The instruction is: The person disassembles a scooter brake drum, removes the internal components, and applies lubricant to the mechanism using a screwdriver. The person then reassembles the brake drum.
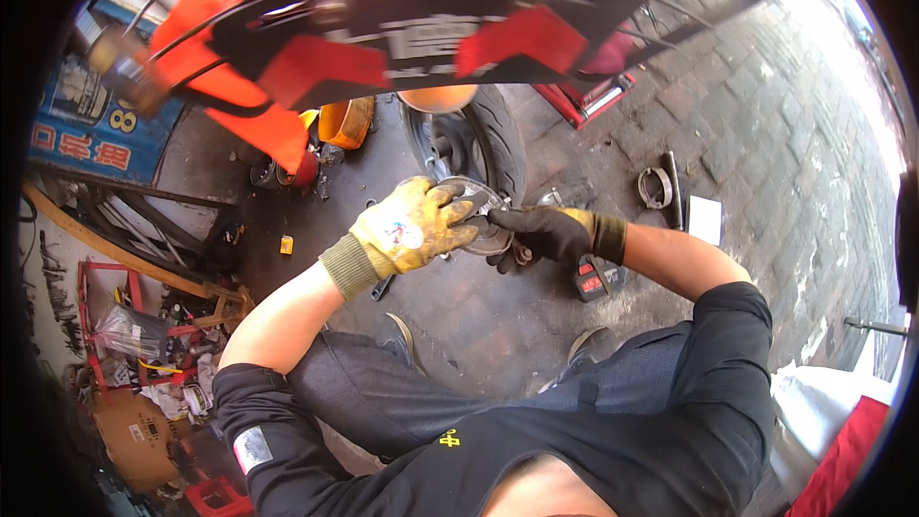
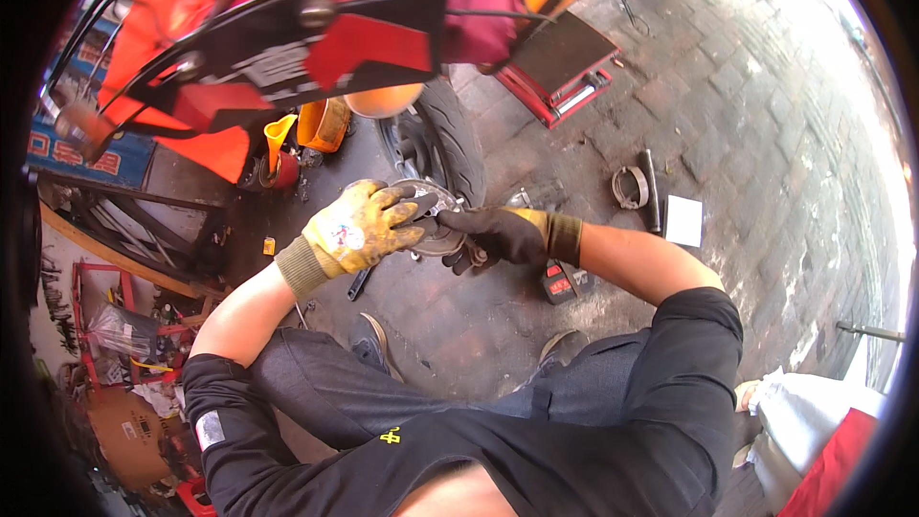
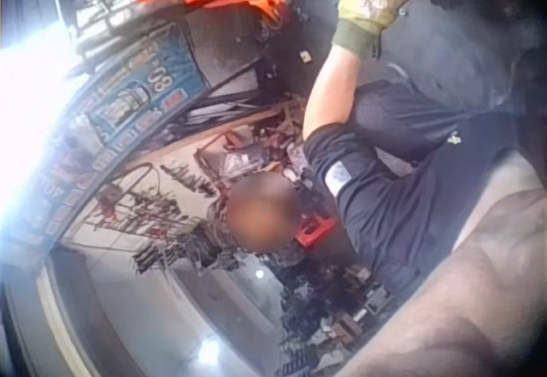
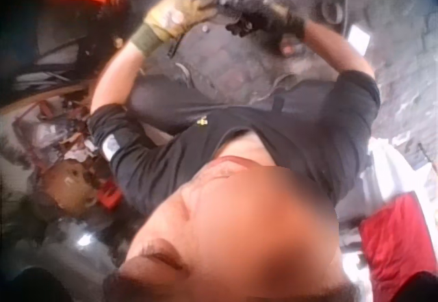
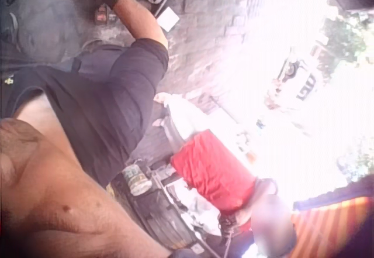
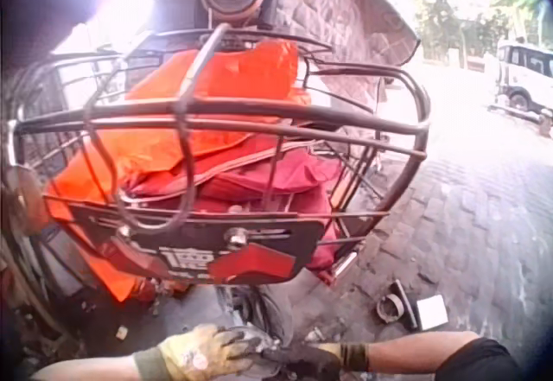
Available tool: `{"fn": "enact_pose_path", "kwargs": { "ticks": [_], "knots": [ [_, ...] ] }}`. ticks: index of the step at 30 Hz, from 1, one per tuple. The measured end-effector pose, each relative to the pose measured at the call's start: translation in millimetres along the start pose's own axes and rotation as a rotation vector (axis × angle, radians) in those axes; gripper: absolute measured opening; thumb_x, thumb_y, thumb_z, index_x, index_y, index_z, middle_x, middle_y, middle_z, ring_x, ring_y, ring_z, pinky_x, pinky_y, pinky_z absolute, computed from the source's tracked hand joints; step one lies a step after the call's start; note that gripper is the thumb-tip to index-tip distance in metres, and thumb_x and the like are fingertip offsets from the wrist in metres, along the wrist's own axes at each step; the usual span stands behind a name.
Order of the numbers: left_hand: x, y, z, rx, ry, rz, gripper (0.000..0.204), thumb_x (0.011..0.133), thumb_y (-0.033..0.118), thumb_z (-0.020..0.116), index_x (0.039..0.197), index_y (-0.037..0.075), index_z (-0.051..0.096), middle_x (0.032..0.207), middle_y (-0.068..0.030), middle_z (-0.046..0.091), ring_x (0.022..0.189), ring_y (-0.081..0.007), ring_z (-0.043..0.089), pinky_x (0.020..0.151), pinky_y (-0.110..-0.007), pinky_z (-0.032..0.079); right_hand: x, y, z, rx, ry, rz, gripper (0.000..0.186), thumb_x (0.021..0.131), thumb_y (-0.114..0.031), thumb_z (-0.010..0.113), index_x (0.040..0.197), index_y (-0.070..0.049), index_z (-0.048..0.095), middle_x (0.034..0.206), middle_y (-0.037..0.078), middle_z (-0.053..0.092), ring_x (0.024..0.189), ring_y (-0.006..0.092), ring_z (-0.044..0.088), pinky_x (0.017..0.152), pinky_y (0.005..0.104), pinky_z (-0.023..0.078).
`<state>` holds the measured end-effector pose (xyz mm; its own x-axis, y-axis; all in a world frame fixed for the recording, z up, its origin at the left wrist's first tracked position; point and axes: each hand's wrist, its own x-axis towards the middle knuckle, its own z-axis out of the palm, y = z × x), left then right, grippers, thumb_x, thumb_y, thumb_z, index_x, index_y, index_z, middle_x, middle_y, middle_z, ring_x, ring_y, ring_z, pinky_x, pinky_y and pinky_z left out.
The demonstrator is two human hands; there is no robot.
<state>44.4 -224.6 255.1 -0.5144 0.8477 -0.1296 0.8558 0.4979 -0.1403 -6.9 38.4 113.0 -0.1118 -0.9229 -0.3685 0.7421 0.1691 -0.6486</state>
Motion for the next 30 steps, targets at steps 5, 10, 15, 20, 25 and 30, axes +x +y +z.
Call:
{"fn": "enact_pose_path", "kwargs": {
  "ticks": [5, 10, 15, 20, 25, 30],
  "knots": [
    [-61, -30, 29, -0.032, 0.28, -0.314, 0.069, 0.082, 0.022, 0.077, 0.148, 0.009, 0.062, 0.153, -0.0219, 0.06, 0.139, -0.0376, 0.06, 0.113, -0.048, 0.051, 9, -33, 55, 0.047, 0.13, -0.199, 0.033, 0.108, -0.036, 0.07, 0.13, -0.012, 0.065, 0.09, -0.001, 0.067, 0.087, 0.0128, 0.069, 0.083, 0.0335, 0.056],
    [-120, -64, 67, -1.223, 0.408, -0.726, 0.083, 0.095, 0.016, 0.077, 0.167, 0.003, 0.039, 0.162, -0.0182, 0.053, 0.145, -0.0305, 0.057, 0.118, -0.039, 0.048, 44, -69, 103, -0.024, 0.326, -0.358, 0.02, 0.111, -0.027, 0.065, 0.124, -0.012, 0.062, 0.092, -0.003, 0.058, 0.076, 0.0074, 0.055, 0.068, 0.0249, 0.045],
    [-166, -50, 77, -2.497, 0.653, -0.191, 0.07, 0.103, 0.016, 0.073, 0.165, 0.007, 0.042, 0.158, -0.0085, 0.058, 0.142, -0.0223, 0.06, 0.116, -0.045, 0.053, 106, -94, 145, -0.5, 0.487, -0.406, 0.029, 0.113, -0.028, 0.062, 0.134, -0.009, 0.058, 0.101, -0.005, 0.057, 0.081, 0.0028, 0.052, 0.071, 0.0215, 0.045],
    [-200, -57, 117, -2.448, 0.992, -0.528, 0.046, 0.106, 0.013, 0.07, 0.148, 0.001, 0.056, 0.133, -0.0113, 0.072, 0.122, -0.0207, 0.073, 0.105, -0.039, 0.062, 168, -91, 175, -0.326, 0.302, -0.206, 0.046, 0.106, -0.02, 0.069, 0.147, -0.007, 0.053, 0.108, 0.001, 0.058, 0.09, 0.0103, 0.06, 0.082, 0.0276, 0.053],
    [-262, -53, 162, -2.41, 0.995, -0.626, 0.045, 0.103, 0.013, 0.074, 0.144, -0.001, 0.062, 0.133, -0.0085, 0.072, 0.118, -0.0167, 0.072, 0.101, -0.035, 0.061, 216, -83, 172, -0.643, 0.352, -0.033, 0.039, 0.095, -0.012, 0.07, 0.132, -0.001, 0.066, 0.106, 0.0, 0.066, 0.09, 0.01, 0.065, 0.08, 0.0272, 0.054],
    [-292, -28, 205, -2.378, 1.02, -0.688, 0.048, 0.101, 0.012, 0.075, 0.145, 0.0, 0.062, 0.132, -0.007, 0.072, 0.116, -0.0144, 0.07, 0.099, -0.034, 0.059, 270, -43, 161, -0.614, 0.457, 0.082, 0.029, 0.092, -0.008, 0.07, 0.119, 0.001, 0.066, 0.097, 0.006, 0.069, 0.081, 0.0142, 0.07, 0.074, 0.029, 0.057]
  ]
}}
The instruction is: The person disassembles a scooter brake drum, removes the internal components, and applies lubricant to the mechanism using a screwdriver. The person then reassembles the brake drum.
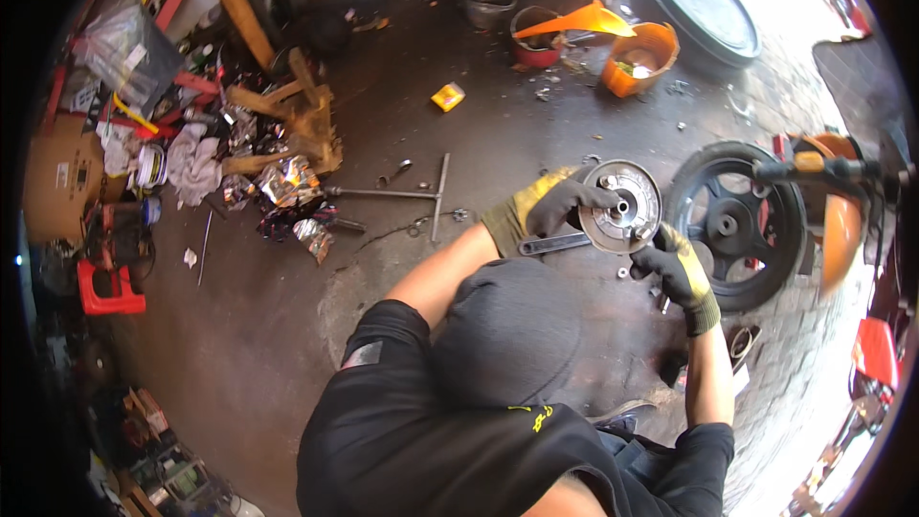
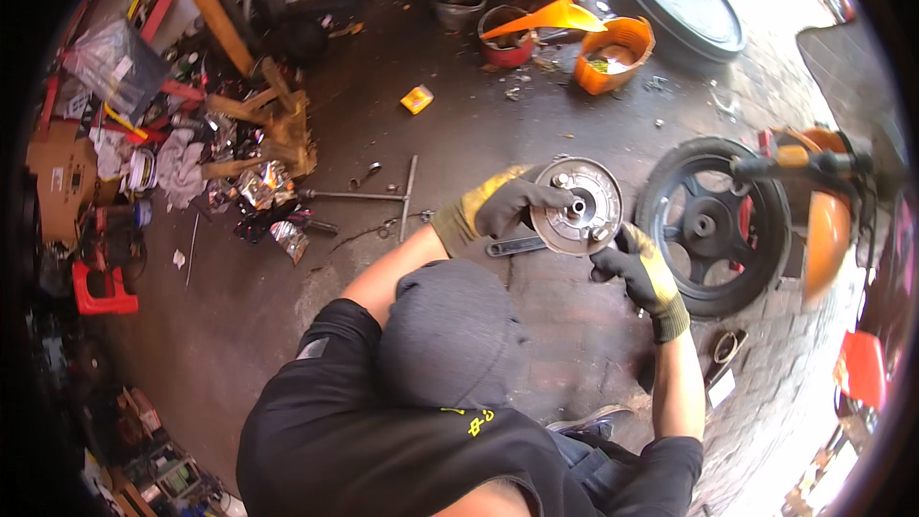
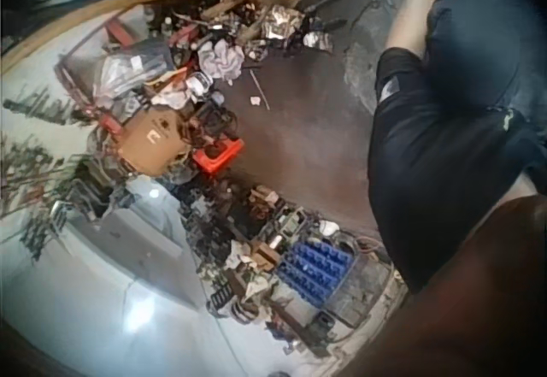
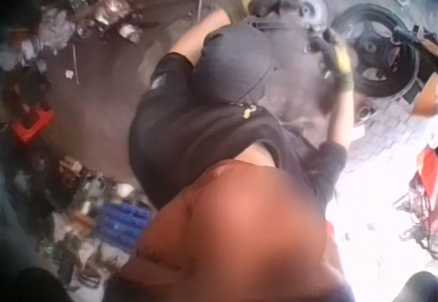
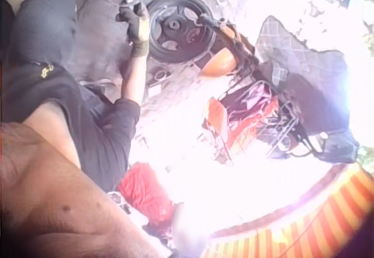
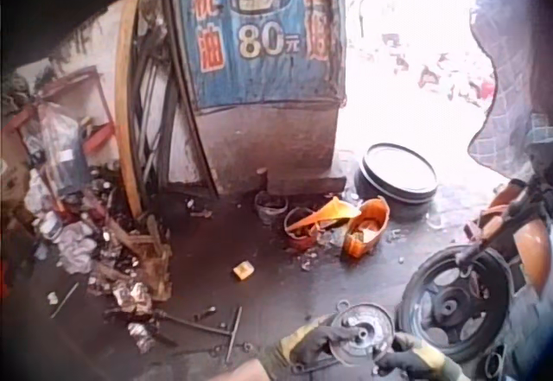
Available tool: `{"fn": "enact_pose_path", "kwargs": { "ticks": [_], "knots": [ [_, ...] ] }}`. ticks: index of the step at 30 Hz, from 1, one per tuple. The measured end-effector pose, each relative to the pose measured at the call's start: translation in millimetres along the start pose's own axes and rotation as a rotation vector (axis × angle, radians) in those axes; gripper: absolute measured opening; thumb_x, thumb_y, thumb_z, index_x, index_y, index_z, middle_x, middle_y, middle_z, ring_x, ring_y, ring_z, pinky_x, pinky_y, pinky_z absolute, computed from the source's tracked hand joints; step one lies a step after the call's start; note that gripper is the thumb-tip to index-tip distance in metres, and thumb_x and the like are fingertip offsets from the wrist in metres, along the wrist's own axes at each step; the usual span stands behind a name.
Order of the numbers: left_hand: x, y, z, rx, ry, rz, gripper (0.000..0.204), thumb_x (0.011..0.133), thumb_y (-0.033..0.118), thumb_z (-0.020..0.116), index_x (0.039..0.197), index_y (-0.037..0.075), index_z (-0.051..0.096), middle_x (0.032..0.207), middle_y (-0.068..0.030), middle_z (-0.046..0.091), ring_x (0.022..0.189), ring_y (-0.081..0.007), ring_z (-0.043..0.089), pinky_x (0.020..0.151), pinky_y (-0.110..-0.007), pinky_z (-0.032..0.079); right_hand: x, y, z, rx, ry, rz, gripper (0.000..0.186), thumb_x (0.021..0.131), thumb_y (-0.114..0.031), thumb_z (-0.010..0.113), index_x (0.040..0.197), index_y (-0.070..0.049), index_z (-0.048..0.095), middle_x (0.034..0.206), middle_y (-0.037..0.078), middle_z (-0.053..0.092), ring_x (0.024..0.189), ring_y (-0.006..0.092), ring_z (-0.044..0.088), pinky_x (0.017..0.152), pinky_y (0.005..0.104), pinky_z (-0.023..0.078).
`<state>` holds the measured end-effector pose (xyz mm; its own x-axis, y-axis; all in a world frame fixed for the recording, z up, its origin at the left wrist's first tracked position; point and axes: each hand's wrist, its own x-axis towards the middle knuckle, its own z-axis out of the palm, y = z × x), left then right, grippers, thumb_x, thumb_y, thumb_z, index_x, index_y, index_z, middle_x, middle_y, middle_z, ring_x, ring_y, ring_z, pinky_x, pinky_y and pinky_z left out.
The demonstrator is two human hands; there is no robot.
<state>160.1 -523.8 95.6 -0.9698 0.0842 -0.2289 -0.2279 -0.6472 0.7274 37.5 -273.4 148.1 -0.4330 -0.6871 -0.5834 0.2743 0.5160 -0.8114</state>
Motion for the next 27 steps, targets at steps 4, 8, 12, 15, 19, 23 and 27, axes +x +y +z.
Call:
{"fn": "enact_pose_path", "kwargs": {
  "ticks": [4, 8, 12, 15, 19, 23, 27],
  "knots": [
    [-29, -27, -28, -0.252, 0.067, 0.04, 0.048, 0.103, 0.013, 0.072, 0.147, 0.0, 0.059, 0.128, -0.0085, 0.073, 0.113, -0.0144, 0.072, 0.098, -0.034, 0.061, 24, 35, 26, 0.318, -0.167, 0.098, 0.043, 0.095, -0.019, 0.076, 0.131, -0.002, 0.062, 0.096, 0.006, 0.068, 0.067, 0.0135, 0.065, 0.06, 0.0248, 0.048],
    [-62, -34, -50, 0.068, 0.17, 0.148, 0.047, 0.103, 0.019, 0.073, 0.144, -0.001, 0.062, 0.131, -0.0092, 0.073, 0.115, -0.0141, 0.071, 0.097, -0.033, 0.061, 60, 58, 52, 0.502, -0.393, 0.101, 0.031, 0.096, -0.018, 0.074, 0.122, -0.005, 0.062, 0.104, 0.009, 0.07, 0.078, 0.0175, 0.068, 0.067, 0.0316, 0.054],
    [-88, -28, -71, 0.003, 0.269, 0.189, 0.047, 0.103, 0.022, 0.073, 0.142, -0.004, 0.064, 0.135, -0.0112, 0.072, 0.122, -0.016, 0.068, 0.107, -0.035, 0.056, 76, 49, 80, 0.414, -0.329, 0.083, 0.058, 0.098, -0.02, 0.075, 0.148, -0.005, 0.052, 0.134, 0.015, 0.067, 0.115, 0.0325, 0.073, 0.093, 0.043, 0.062],
    [-95, -28, -89, 0.283, 0.344, 0.389, 0.046, 0.103, 0.02, 0.073, 0.14, -0.005, 0.066, 0.138, -0.0153, 0.071, 0.13, -0.0216, 0.065, 0.117, -0.038, 0.049, 80, 30, 108, 0.57, -0.307, 0.123, 0.051, 0.104, -0.022, 0.07, 0.149, -0.003, 0.054, 0.124, 0.015, 0.073, 0.103, 0.0284, 0.077, 0.086, 0.0335, 0.063],
    [-104, -31, -112, 0.835, 0.418, 0.774, 0.032, 0.101, 0.006, 0.065, 0.13, 0.01, 0.078, 0.135, -0.0114, 0.072, 0.132, -0.0264, 0.065, 0.115, -0.038, 0.048, 91, -6, 128, 0.184, -0.363, -0.077, 0.028, 0.109, -0.031, 0.063, 0.117, -0.005, 0.061, 0.087, 0.003, 0.063, 0.066, 0.0101, 0.055, 0.056, 0.0229, 0.04],
    [-95, -24, -126, -0.278, 0.309, 0.28, 0.03, 0.104, 0.005, 0.063, 0.131, -0.006, 0.07, 0.125, -0.0129, 0.075, 0.114, -0.0219, 0.074, 0.105, -0.037, 0.059, 94, -32, 128, 0.213, -0.305, 0.141, 0.026, 0.101, -0.032, 0.073, 0.105, -0.006, 0.068, 0.076, -0.002, 0.062, 0.061, 0.0021, 0.05, 0.051, 0.0191, 0.036],
    [-81, -19, -122, -0.265, 0.259, 0.397, 0.033, 0.107, 0.006, 0.061, 0.137, -0.006, 0.067, 0.137, -0.0146, 0.07, 0.129, -0.0231, 0.068, 0.115, -0.037, 0.053, 83, -37, 111, 0.368, -0.453, -0.017, 0.053, 0.094, -0.019, 0.082, 0.139, -0.002, 0.06, 0.112, 0.004, 0.068, 0.094, 0.0113, 0.065, 0.088, 0.0287, 0.054]
  ]
}}
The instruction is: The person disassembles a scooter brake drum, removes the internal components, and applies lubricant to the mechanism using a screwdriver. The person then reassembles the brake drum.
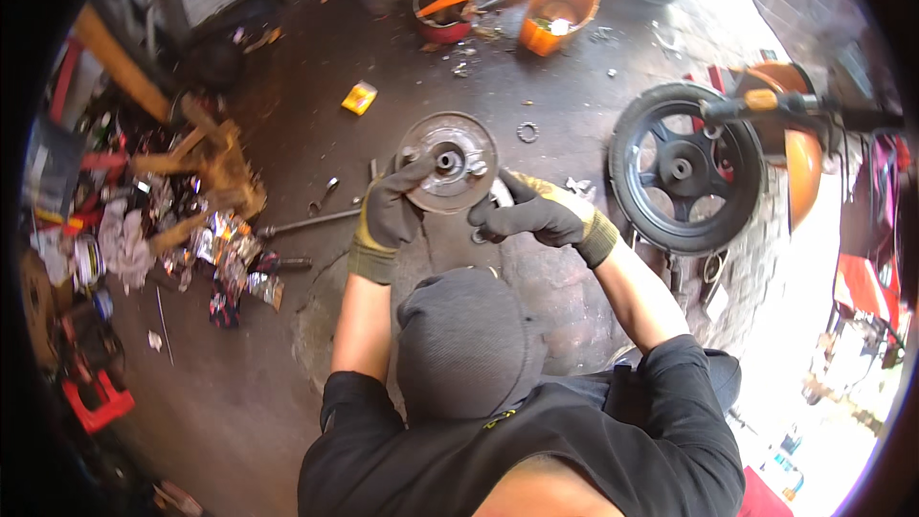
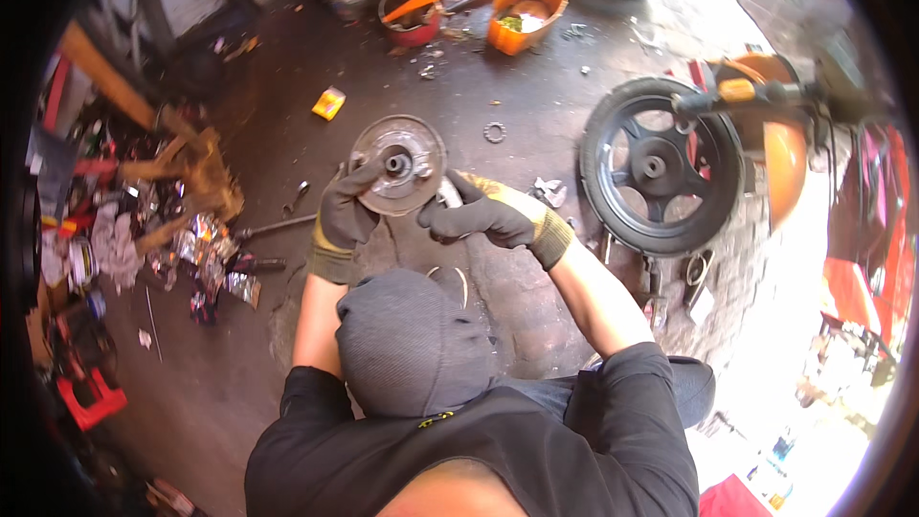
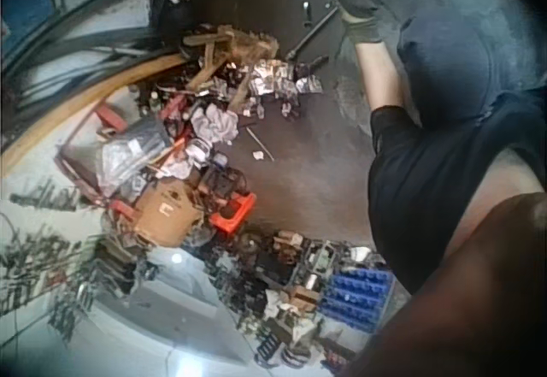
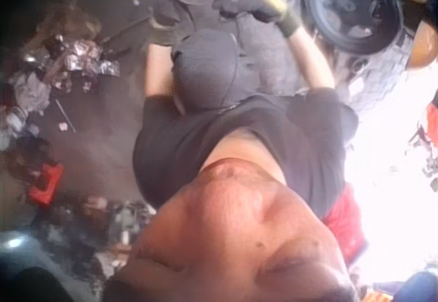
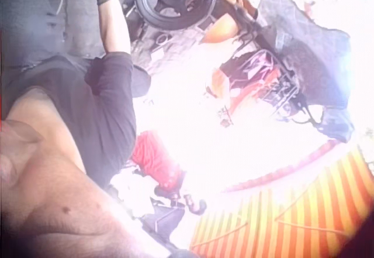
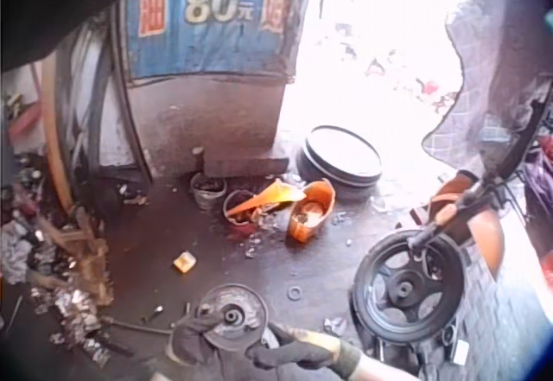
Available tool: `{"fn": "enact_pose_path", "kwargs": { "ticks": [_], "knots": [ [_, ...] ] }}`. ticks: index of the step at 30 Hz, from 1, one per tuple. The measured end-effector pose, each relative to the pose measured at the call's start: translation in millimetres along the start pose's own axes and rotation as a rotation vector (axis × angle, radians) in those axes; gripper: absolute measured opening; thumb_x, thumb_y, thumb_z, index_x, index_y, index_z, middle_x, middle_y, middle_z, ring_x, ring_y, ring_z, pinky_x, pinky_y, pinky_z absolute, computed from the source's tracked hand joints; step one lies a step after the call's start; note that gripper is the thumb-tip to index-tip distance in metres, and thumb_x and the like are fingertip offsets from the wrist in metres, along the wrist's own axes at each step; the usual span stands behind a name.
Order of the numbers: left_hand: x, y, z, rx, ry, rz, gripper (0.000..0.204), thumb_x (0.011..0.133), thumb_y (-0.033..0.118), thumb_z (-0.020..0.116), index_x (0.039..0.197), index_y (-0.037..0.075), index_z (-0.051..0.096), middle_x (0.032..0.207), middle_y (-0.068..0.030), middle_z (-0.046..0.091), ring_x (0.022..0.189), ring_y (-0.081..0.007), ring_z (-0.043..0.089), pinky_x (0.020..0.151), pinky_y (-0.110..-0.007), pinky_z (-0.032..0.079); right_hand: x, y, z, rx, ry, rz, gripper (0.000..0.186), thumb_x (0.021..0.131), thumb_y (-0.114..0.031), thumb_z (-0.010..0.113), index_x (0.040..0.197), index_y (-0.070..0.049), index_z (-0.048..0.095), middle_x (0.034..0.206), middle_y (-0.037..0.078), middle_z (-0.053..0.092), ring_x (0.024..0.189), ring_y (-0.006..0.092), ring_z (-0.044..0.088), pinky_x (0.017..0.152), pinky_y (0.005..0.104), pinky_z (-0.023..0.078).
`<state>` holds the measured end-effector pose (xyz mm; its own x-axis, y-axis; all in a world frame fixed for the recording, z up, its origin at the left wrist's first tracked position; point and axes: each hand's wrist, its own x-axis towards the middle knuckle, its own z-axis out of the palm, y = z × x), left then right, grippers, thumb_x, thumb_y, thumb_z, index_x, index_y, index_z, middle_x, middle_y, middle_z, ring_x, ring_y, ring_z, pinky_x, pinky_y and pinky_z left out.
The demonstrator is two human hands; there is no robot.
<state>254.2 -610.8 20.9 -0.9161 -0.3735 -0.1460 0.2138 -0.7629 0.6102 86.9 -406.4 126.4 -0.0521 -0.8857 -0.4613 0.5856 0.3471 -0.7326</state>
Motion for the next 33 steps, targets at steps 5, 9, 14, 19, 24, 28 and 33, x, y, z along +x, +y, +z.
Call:
{"fn": "enact_pose_path", "kwargs": {
  "ticks": [5, 9, 14, 19, 24, 28, 33],
  "knots": [
    [15, -17, 5, 0.163, -0.202, 0.101, 0.036, 0.109, 0.007, 0.06, 0.142, -0.007, 0.065, 0.149, -0.0163, 0.066, 0.137, -0.0251, 0.064, 0.119, -0.04, 0.052, -23, 6, -17, 0.089, 0.0, -0.048, 0.054, 0.096, -0.021, 0.081, 0.142, -0.002, 0.059, 0.114, 0.004, 0.068, 0.096, 0.012, 0.065, 0.091, 0.031, 0.055],
    [27, -21, 10, -0.06, -0.003, -0.186, 0.039, 0.111, 0.009, 0.059, 0.147, -0.004, 0.061, 0.147, -0.0174, 0.067, 0.134, -0.026, 0.066, 0.116, -0.042, 0.055, -31, 15, -32, 0.198, 0.021, -0.129, 0.053, 0.106, -0.033, 0.07, 0.145, 0.001, 0.058, 0.116, 0.006, 0.071, 0.09, 0.0102, 0.066, 0.085, 0.0302, 0.062],
    [29, -16, 28, 0.221, -0.048, -0.124, 0.037, 0.11, 0.008, 0.062, 0.144, -0.005, 0.062, 0.143, -0.0147, 0.068, 0.132, -0.0235, 0.067, 0.115, -0.039, 0.056, -35, 20, -45, 0.129, 0.075, -0.082, 0.057, 0.11, -0.04, 0.065, 0.147, 0.002, 0.057, 0.112, 0.009, 0.075, 0.089, 0.0136, 0.076, 0.081, 0.0302, 0.064],
    [30, -12, 35, 0.4, -0.167, 0.002, 0.037, 0.107, 0.003, 0.063, 0.144, -0.003, 0.065, 0.143, -0.0142, 0.068, 0.133, -0.0231, 0.066, 0.115, -0.036, 0.051, -39, 16, -46, 0.134, 0.121, -0.035, 0.055, 0.104, -0.034, 0.073, 0.149, -0.005, 0.057, 0.109, 0.009, 0.074, 0.085, 0.0157, 0.076, 0.081, 0.0339, 0.066],
    [42, -7, 35, 0.777, -0.085, 0.108, 0.04, 0.094, -0.011, 0.065, 0.133, -0.004, 0.074, 0.14, -0.0216, 0.07, 0.135, -0.0345, 0.066, 0.115, -0.039, 0.049, -43, 12, -35, 0.15, 0.213, -0.04, 0.049, 0.101, -0.023, 0.076, 0.144, -0.006, 0.058, 0.11, 0.006, 0.071, 0.08, 0.0132, 0.073, 0.073, 0.0311, 0.066],
    [36, -5, 40, 1.048, -0.257, 0.409, 0.043, 0.093, -0.012, 0.065, 0.135, -0.003, 0.074, 0.136, -0.0229, 0.073, 0.132, -0.0349, 0.068, 0.115, -0.039, 0.049, -40, 13, -20, -0.027, 0.404, -0.109, 0.036, 0.102, -0.023, 0.071, 0.132, -0.005, 0.062, 0.099, 0.003, 0.068, 0.075, 0.0093, 0.068, 0.066, 0.0285, 0.061],
    [32, -5, 42, 1.188, -0.27, 0.506, 0.044, 0.093, -0.013, 0.066, 0.135, -0.003, 0.074, 0.14, -0.0199, 0.07, 0.134, -0.0311, 0.066, 0.115, -0.038, 0.05, -43, 18, -17, -0.172, 0.449, -0.275, 0.034, 0.098, -0.019, 0.071, 0.127, -0.004, 0.062, 0.1, 0.005, 0.066, 0.079, 0.0083, 0.065, 0.064, 0.0272, 0.057]
  ]
}}
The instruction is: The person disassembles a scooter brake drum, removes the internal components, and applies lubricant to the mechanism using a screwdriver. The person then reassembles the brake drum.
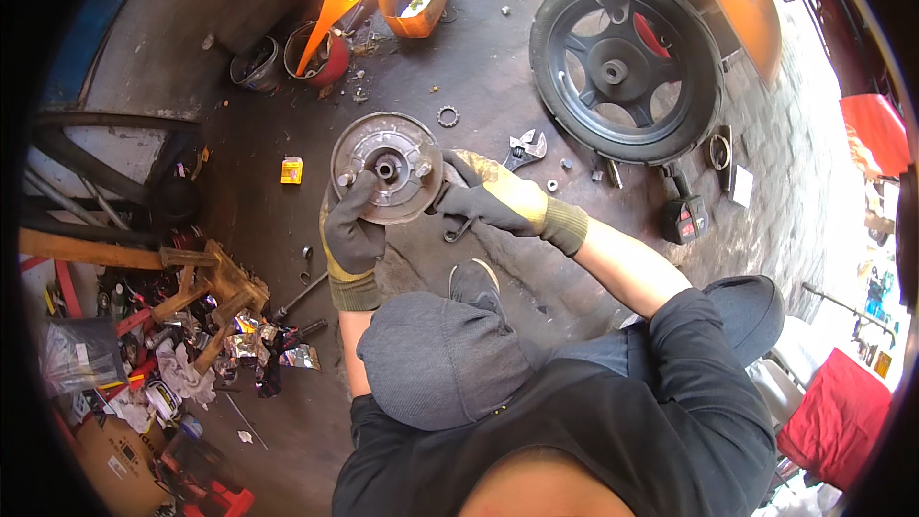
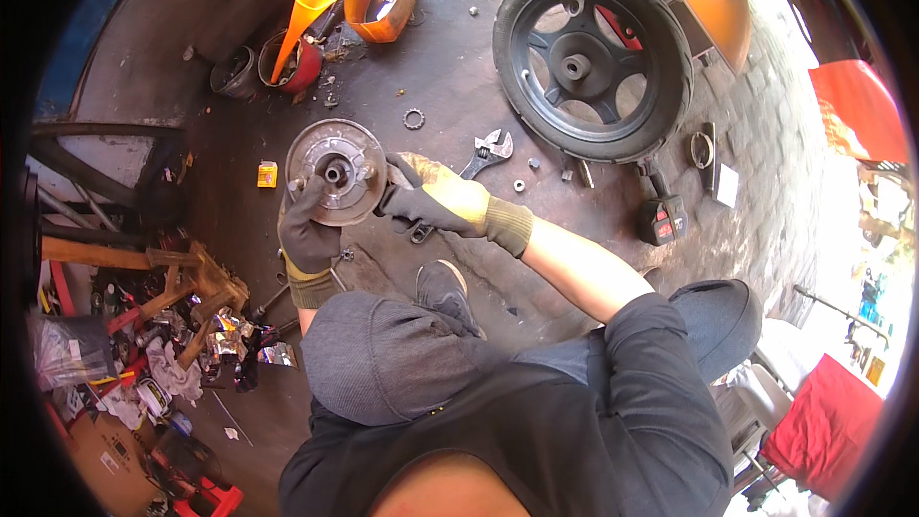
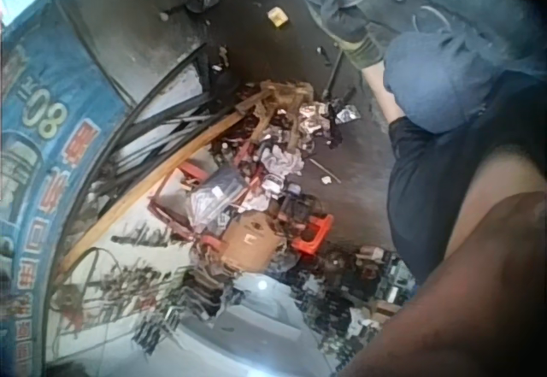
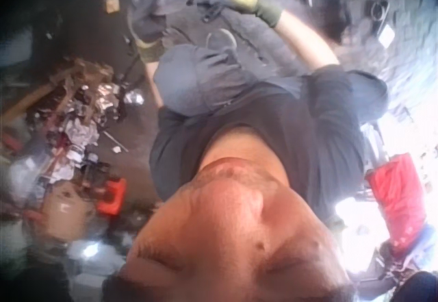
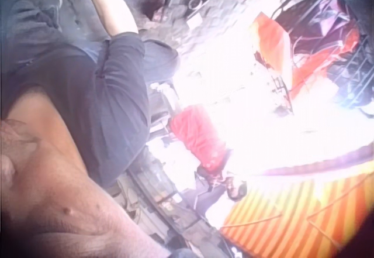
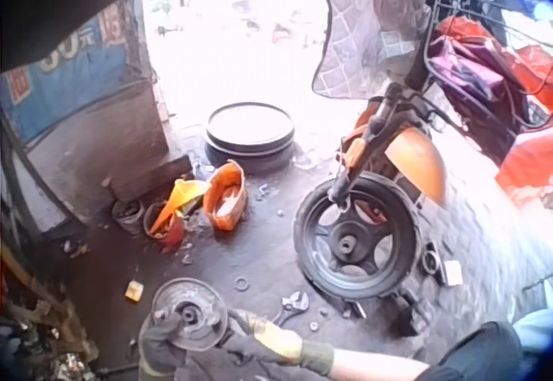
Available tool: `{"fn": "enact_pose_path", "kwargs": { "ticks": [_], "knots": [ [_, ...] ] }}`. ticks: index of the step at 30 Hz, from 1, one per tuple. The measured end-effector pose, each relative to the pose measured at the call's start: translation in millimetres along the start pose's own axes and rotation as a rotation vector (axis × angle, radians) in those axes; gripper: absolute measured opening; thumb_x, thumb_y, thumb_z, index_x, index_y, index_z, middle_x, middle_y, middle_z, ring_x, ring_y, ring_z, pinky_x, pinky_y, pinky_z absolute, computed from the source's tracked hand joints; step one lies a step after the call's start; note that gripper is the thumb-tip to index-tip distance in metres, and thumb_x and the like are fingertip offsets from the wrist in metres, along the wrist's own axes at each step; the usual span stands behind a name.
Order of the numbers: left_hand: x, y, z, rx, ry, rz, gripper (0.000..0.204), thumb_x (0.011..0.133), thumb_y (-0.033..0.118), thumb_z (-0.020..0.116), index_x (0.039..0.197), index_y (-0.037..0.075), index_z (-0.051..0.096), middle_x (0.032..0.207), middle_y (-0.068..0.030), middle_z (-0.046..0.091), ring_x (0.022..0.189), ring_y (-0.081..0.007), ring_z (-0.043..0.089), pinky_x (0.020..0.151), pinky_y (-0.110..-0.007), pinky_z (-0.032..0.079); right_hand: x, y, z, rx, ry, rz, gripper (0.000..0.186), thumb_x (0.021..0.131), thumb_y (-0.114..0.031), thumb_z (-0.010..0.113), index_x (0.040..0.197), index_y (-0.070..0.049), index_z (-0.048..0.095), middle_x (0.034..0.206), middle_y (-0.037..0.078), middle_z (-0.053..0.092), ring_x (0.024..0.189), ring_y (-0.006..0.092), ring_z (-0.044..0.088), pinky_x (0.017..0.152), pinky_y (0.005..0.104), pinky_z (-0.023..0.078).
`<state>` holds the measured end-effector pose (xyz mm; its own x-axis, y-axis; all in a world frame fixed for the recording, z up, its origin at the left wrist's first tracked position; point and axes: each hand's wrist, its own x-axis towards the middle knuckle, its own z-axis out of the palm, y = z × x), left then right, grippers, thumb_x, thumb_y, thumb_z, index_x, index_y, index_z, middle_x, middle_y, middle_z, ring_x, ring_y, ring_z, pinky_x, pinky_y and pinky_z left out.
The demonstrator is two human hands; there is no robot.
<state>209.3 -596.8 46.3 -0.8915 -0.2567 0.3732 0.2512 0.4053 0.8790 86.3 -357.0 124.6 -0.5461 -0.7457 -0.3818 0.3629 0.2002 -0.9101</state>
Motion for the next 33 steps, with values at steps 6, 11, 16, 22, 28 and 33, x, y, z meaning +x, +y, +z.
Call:
{"fn": "enact_pose_path", "kwargs": {
  "ticks": [6, 11, 16, 22, 28, 33],
  "knots": [
    [1, -9, 7, -0.126, -0.001, -0.004, 0.044, 0.1, -0.012, 0.065, 0.144, -0.006, 0.067, 0.157, -0.0172, 0.058, 0.138, -0.0263, 0.061, 0.121, -0.038, 0.047, 0, 18, 3, 0.201, 0.007, -0.159, 0.04, 0.101, -0.023, 0.07, 0.134, -0.001, 0.064, 0.114, 0.006, 0.067, 0.098, 0.0117, 0.068, 0.085, 0.0286, 0.06],
    [-8, -10, 33, -0.14, 0.09, -0.07, 0.052, 0.097, -0.011, 0.065, 0.149, -0.005, 0.063, 0.152, -0.0203, 0.063, 0.14, -0.0289, 0.061, 0.12, -0.038, 0.046, 21, 42, -11, 1.029, -0.235, -0.018, 0.051, 0.116, -0.047, 0.051, 0.133, -0.004, 0.073, 0.133, 0.009, 0.069, 0.115, 0.011, 0.068, 0.092, 0.0301, 0.061],
    [-11, -15, 55, -0.286, -0.061, -0.06, 0.063, 0.092, -0.02, 0.055, 0.154, -0.009, 0.055, 0.157, -0.0194, 0.059, 0.146, -0.03, 0.056, 0.126, -0.04, 0.039, 40, 56, 1, 0.042, 0.264, -0.458, 0.057, 0.119, -0.045, 0.042, 0.155, -0.003, 0.055, 0.145, 0.009, 0.066, 0.127, 0.0127, 0.065, 0.109, 0.0319, 0.053],
    [12, -7, 63, -0.809, 0.034, -0.377, 0.055, 0.102, -0.002, 0.062, 0.156, -0.007, 0.052, 0.157, -0.019, 0.057, 0.148, -0.03, 0.052, 0.124, -0.042, 0.043, 20, 45, 4, 0.636, 0.248, -0.091, 0.046, 0.119, -0.03, 0.042, 0.156, -0.006, 0.054, 0.135, 0.008, 0.069, 0.117, 0.0148, 0.068, 0.103, 0.034, 0.056],
    [36, 17, 78, -1.605, -0.019, -0.579, 0.058, 0.112, 0.042, 0.057, 0.15, -0.003, 0.055, 0.146, -0.019, 0.064, 0.113, -0.0272, 0.067, 0.084, -0.035, 0.055, 13, 33, 9, 0.587, 0.155, -0.063, 0.044, 0.114, -0.037, 0.052, 0.134, 0.0, 0.064, 0.106, 0.008, 0.074, 0.091, 0.0161, 0.073, 0.082, 0.0296, 0.061],
    [41, 18, 83, -1.335, 0.18, -1.001, 0.065, 0.111, 0.052, 0.056, 0.146, -0.002, 0.058, 0.141, -0.0223, 0.068, 0.107, -0.0309, 0.074, 0.083, -0.041, 0.064, 13, 29, 24, 0.584, 0.224, 0.005, 0.034, 0.11, -0.036, 0.062, 0.127, -0.006, 0.065, 0.104, 0.004, 0.074, 0.086, 0.0108, 0.072, 0.074, 0.029, 0.059]
  ]
}}
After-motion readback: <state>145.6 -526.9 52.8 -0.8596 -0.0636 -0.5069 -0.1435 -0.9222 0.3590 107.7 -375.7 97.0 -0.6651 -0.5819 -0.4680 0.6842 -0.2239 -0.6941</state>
